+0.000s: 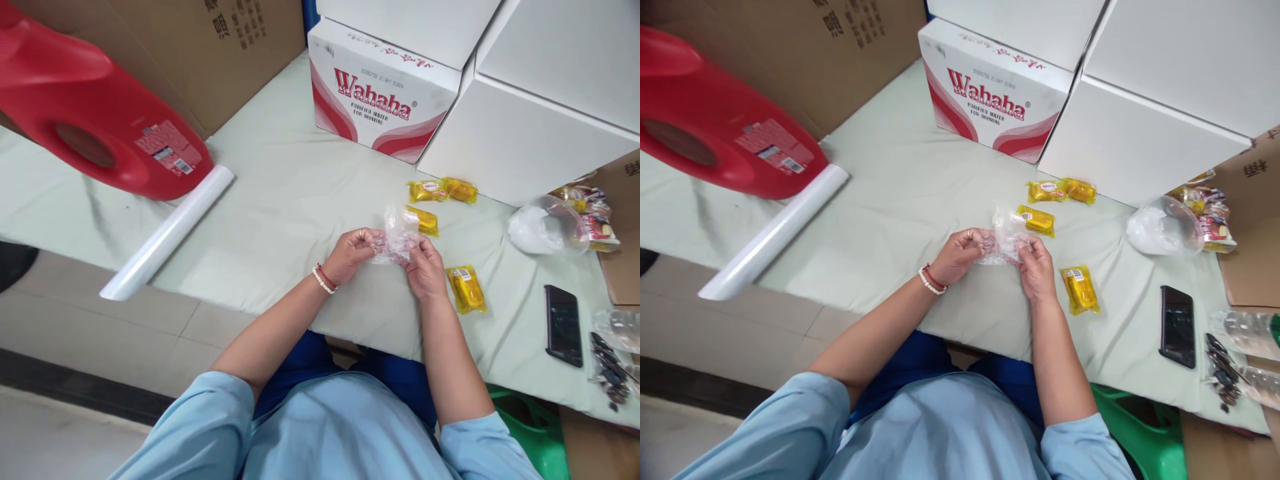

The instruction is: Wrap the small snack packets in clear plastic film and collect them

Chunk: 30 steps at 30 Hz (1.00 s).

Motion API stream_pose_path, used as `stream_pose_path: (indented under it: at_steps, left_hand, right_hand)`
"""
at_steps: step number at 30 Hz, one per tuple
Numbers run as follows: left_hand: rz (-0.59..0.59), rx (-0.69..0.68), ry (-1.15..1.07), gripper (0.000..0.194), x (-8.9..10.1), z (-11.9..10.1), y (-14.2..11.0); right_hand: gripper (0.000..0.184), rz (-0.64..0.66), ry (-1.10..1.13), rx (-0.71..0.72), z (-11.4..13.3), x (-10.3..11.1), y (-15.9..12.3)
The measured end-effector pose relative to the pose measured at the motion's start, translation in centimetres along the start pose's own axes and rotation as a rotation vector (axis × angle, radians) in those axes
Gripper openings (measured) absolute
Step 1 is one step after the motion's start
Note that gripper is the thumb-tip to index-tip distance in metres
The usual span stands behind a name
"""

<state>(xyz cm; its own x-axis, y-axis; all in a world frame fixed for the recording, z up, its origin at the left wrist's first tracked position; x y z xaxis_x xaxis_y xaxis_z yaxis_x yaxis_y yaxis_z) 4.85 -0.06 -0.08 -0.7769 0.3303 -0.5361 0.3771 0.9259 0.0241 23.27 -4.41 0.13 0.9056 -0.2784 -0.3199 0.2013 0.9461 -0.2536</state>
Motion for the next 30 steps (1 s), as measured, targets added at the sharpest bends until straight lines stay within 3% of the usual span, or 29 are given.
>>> stream_pose_path:
  at_steps: [5, 9, 12, 18, 24, 30]
  left_hand:
    - [-0.097, -0.048, 0.119, 0.036, 0.7, -0.1, 0.3]
    - [-0.163, -0.109, 0.335, 0.047, 0.6, -0.2, 0.1]
    - [-0.212, -0.088, 0.436, 0.034, 0.4, -0.4, 0.1]
    - [-0.372, -0.099, 0.337, 0.029, 0.8, -0.9, 0.4]
    - [-0.330, -0.080, 0.319, 0.035, 0.4, -1.0, 0.2]
    - [-0.230, -0.099, 0.373, 0.040, 0.0, -0.9, -0.1]
  right_hand:
    - [0.040, -0.075, 0.034, 0.019, -0.3, 0.7, 0.5]
    - [0.036, -0.086, -0.152, 0.133, -0.9, 0.1, 0.0]
    - [0.035, -0.041, -0.243, 0.139, -1.2, -0.3, -0.3]
    - [0.042, -0.074, -0.166, 0.093, -0.9, 0.0, 0.1]
    - [0.037, -0.279, -0.435, 0.413, -0.1, -0.1, -0.9]
    - [0.046, -0.012, -0.635, 0.300, -0.7, -1.1, -1.4]
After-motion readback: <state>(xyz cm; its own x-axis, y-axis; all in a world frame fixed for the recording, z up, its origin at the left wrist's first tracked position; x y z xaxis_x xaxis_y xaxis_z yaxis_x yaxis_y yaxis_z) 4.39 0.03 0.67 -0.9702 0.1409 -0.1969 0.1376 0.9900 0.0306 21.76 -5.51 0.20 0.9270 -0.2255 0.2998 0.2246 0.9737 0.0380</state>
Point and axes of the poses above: each hand's wrist, its own y-axis towards the middle knuckle, its own x-axis out of the back of the hand, z = x × y, the point moved 1 cm from there along y, towards the middle knuckle, and after that the axes turned 5 degrees about -x, right-handed, at the moved point
